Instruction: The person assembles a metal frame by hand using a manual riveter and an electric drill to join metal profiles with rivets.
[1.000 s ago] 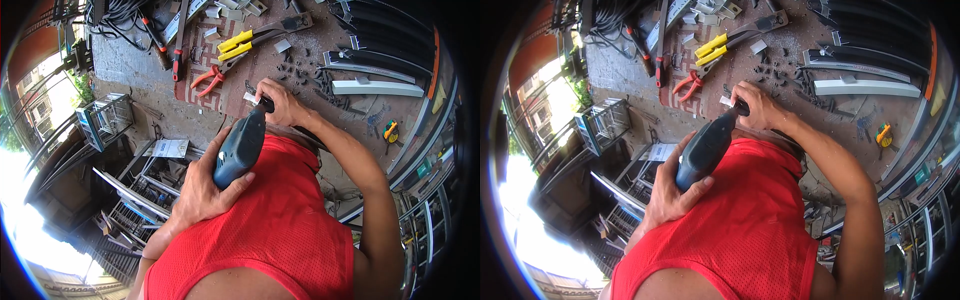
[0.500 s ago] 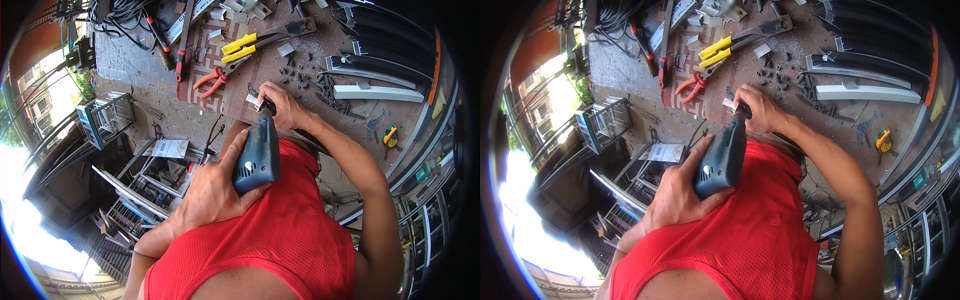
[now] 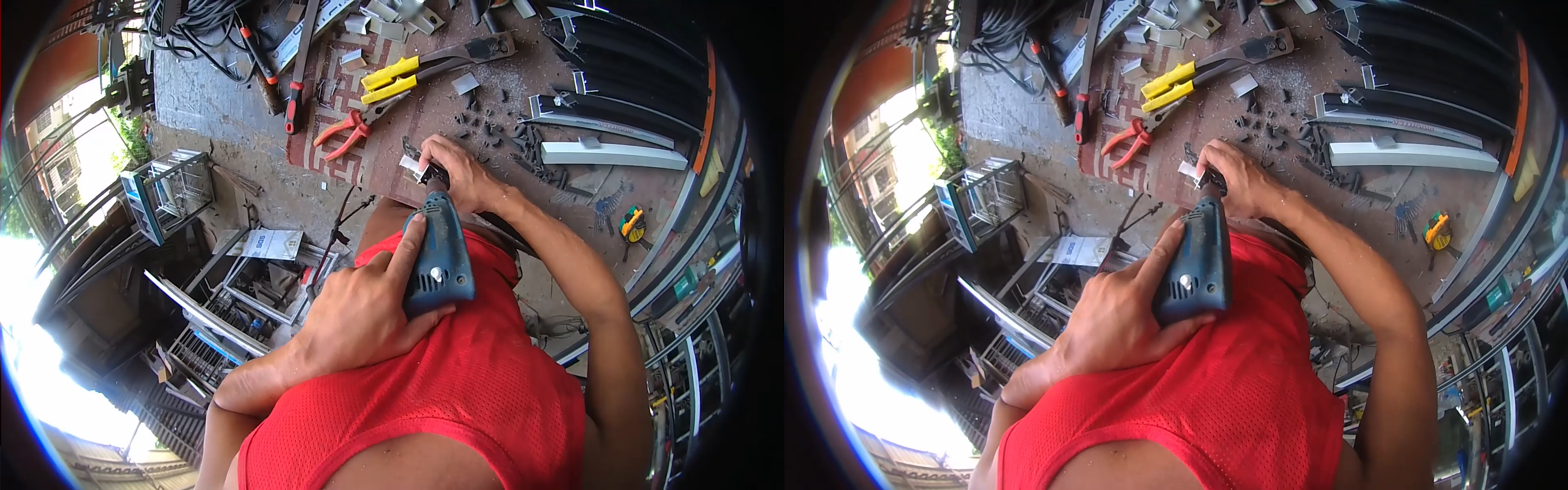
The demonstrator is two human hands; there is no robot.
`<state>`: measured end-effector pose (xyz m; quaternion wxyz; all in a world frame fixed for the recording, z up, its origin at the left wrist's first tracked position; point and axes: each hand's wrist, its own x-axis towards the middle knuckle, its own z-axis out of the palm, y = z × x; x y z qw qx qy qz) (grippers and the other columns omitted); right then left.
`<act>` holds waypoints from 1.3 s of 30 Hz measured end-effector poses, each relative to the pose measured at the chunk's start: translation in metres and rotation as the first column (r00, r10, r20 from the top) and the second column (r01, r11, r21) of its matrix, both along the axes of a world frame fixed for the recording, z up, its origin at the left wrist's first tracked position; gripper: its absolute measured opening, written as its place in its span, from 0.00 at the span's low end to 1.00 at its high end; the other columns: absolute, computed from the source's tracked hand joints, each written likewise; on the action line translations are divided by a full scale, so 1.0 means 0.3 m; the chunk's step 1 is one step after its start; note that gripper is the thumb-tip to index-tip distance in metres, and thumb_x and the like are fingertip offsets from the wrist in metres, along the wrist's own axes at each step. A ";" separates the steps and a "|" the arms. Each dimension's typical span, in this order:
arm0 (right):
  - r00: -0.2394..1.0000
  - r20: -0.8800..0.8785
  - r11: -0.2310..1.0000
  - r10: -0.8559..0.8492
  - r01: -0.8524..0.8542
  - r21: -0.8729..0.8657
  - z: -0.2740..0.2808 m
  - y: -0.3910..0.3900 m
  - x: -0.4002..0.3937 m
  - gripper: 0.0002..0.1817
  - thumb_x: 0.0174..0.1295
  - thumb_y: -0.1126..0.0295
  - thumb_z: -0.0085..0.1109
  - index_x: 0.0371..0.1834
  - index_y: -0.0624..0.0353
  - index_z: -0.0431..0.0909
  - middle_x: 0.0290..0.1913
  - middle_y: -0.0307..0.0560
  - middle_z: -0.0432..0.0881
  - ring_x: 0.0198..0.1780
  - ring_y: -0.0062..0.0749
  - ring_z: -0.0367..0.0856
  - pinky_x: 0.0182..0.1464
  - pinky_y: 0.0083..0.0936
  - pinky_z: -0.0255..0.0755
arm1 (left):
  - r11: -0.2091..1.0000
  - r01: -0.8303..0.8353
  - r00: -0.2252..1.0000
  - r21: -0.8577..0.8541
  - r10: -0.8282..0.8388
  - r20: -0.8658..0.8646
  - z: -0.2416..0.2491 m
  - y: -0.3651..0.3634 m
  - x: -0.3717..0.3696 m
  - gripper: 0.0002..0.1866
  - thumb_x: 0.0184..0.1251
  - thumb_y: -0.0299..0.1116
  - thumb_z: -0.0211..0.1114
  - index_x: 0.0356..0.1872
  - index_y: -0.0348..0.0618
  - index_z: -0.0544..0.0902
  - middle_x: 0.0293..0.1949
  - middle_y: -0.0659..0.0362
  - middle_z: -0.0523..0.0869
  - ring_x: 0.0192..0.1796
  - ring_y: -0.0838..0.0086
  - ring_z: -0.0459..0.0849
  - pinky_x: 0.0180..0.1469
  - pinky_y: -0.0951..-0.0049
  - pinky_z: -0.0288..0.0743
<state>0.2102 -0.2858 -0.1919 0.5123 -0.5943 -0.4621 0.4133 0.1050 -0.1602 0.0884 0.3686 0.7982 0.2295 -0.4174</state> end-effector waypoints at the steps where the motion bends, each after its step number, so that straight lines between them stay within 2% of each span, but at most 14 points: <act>1: 1.000 -0.009 1.000 0.008 -0.009 -0.022 0.003 0.003 0.003 0.19 0.50 0.72 0.67 0.45 0.57 0.71 0.45 0.54 0.75 0.52 0.56 0.77 0.55 0.43 0.73 | 1.000 0.008 1.000 -0.014 -0.008 -0.014 0.023 0.026 -0.013 0.54 0.59 0.52 0.79 0.79 0.31 0.61 0.41 0.36 0.90 0.43 0.43 0.92 0.49 0.52 0.85; 6: 0.987 0.160 0.993 0.025 -0.006 -0.117 0.033 -0.003 -0.003 0.23 0.47 0.75 0.66 0.49 0.56 0.71 0.50 0.54 0.78 0.57 0.55 0.78 0.61 0.46 0.73 | 0.923 -0.385 0.785 -0.027 0.342 0.517 0.064 0.184 -0.221 0.52 0.57 0.43 0.84 0.78 0.35 0.65 0.52 0.38 0.89 0.58 0.51 0.90 0.60 0.62 0.81; 10: 0.986 0.168 0.964 0.010 0.035 -0.263 0.151 -0.020 0.005 0.33 0.52 0.68 0.75 0.63 0.57 0.73 0.59 0.54 0.81 0.63 0.54 0.79 0.67 0.42 0.73 | 0.633 -0.704 0.633 0.321 0.356 0.687 -0.102 0.387 -0.308 0.42 0.73 0.48 0.69 0.81 0.39 0.64 0.57 0.39 0.87 0.58 0.63 0.87 0.59 0.66 0.78; 12: 0.974 0.212 0.945 -0.080 0.142 -0.294 0.201 -0.040 -0.002 0.32 0.54 0.65 0.77 0.63 0.58 0.75 0.60 0.54 0.82 0.64 0.54 0.79 0.67 0.42 0.72 | 0.505 -0.804 0.537 0.314 0.390 0.748 -0.294 0.581 -0.377 0.40 0.76 0.50 0.64 0.82 0.42 0.63 0.57 0.37 0.86 0.56 0.56 0.88 0.58 0.61 0.78; 14: 0.933 0.285 0.917 -0.221 0.298 -0.265 0.242 -0.059 -0.024 0.30 0.55 0.63 0.78 0.60 0.58 0.78 0.59 0.55 0.83 0.63 0.54 0.81 0.66 0.41 0.73 | 0.394 -0.817 0.515 0.422 0.167 0.841 -0.535 0.787 -0.445 0.39 0.77 0.51 0.61 0.83 0.45 0.61 0.51 0.35 0.86 0.49 0.46 0.88 0.54 0.53 0.78; 16: 0.853 0.362 0.857 -0.376 0.469 -0.213 0.270 -0.084 -0.054 0.19 0.60 0.67 0.74 0.53 0.59 0.82 0.54 0.54 0.85 0.58 0.53 0.84 0.62 0.39 0.76 | 0.272 -0.858 0.498 0.436 0.232 0.835 -0.678 0.913 -0.439 0.39 0.76 0.49 0.63 0.81 0.41 0.63 0.61 0.33 0.83 0.61 0.41 0.84 0.63 0.54 0.75; 20: 0.727 0.440 0.712 -0.526 0.660 -0.239 0.306 -0.062 -0.120 0.10 0.64 0.71 0.69 0.47 0.60 0.85 0.45 0.50 0.88 0.48 0.44 0.86 0.52 0.37 0.78 | 0.150 -0.892 0.451 0.426 0.225 0.864 -0.966 1.114 -0.442 0.43 0.73 0.55 0.65 0.84 0.54 0.59 0.46 0.37 0.82 0.48 0.40 0.84 0.54 0.47 0.76; 23: 0.698 0.455 0.713 -0.553 0.679 -0.175 0.302 0.096 -0.153 0.05 0.65 0.73 0.67 0.42 0.60 0.86 0.41 0.47 0.88 0.45 0.42 0.86 0.49 0.36 0.77 | 0.213 -0.838 0.543 0.502 0.250 0.802 -0.985 1.123 -0.428 0.43 0.72 0.55 0.67 0.83 0.58 0.60 0.50 0.38 0.82 0.54 0.42 0.82 0.58 0.46 0.74; 25: 0.636 0.602 0.811 -0.484 0.583 0.036 0.270 0.279 -0.142 0.05 0.63 0.74 0.66 0.41 0.59 0.86 0.41 0.48 0.88 0.46 0.48 0.84 0.51 0.38 0.76 | 0.194 -0.769 0.639 0.609 0.228 0.735 -0.935 1.076 -0.408 0.40 0.70 0.50 0.69 0.81 0.54 0.65 0.51 0.40 0.83 0.57 0.44 0.80 0.61 0.47 0.72; 28: 0.569 0.730 0.911 -0.379 0.369 0.186 0.137 0.535 -0.107 0.08 0.62 0.76 0.59 0.41 0.56 0.87 0.41 0.45 0.87 0.49 0.45 0.82 0.55 0.37 0.76 | 0.179 -0.882 0.386 0.436 -0.255 0.886 -0.850 0.966 -0.377 0.30 0.67 0.39 0.72 0.70 0.47 0.77 0.49 0.45 0.85 0.55 0.48 0.81 0.60 0.51 0.73; 30: 0.496 0.817 0.945 -0.294 0.279 0.170 0.090 0.630 -0.100 0.09 0.61 0.76 0.57 0.39 0.56 0.87 0.42 0.45 0.85 0.51 0.44 0.81 0.55 0.38 0.75 | 0.629 -0.736 0.191 0.249 -0.159 0.969 -0.809 0.847 -0.357 0.19 0.63 0.30 0.73 0.55 0.42 0.84 0.47 0.49 0.86 0.53 0.52 0.83 0.59 0.56 0.75; 31: 0.473 0.847 0.952 -0.242 0.284 0.113 0.069 0.649 -0.099 0.08 0.61 0.76 0.57 0.38 0.56 0.86 0.42 0.45 0.85 0.52 0.44 0.80 0.55 0.39 0.75 | 0.760 -0.625 0.262 0.181 -0.014 0.965 -0.813 0.777 -0.361 0.14 0.63 0.29 0.74 0.50 0.42 0.87 0.46 0.51 0.88 0.52 0.54 0.84 0.55 0.59 0.78; 36: 0.357 0.924 0.955 -0.136 0.294 0.027 0.034 0.674 -0.092 0.04 0.63 0.73 0.59 0.37 0.56 0.82 0.40 0.49 0.83 0.51 0.46 0.79 0.55 0.44 0.73 | 0.772 -0.604 0.276 0.201 -0.034 0.961 -0.840 0.621 -0.261 0.15 0.61 0.32 0.74 0.49 0.44 0.86 0.44 0.51 0.86 0.48 0.52 0.83 0.52 0.56 0.78; 39: 0.482 0.791 0.867 -0.377 0.485 0.118 0.098 0.648 -0.148 0.04 0.68 0.71 0.58 0.43 0.56 0.80 0.37 0.50 0.84 0.45 0.50 0.82 0.50 0.46 0.75 | 0.836 -0.508 0.309 0.210 -0.050 0.950 -0.851 0.600 -0.242 0.17 0.58 0.32 0.76 0.49 0.45 0.86 0.45 0.52 0.86 0.48 0.51 0.82 0.51 0.55 0.77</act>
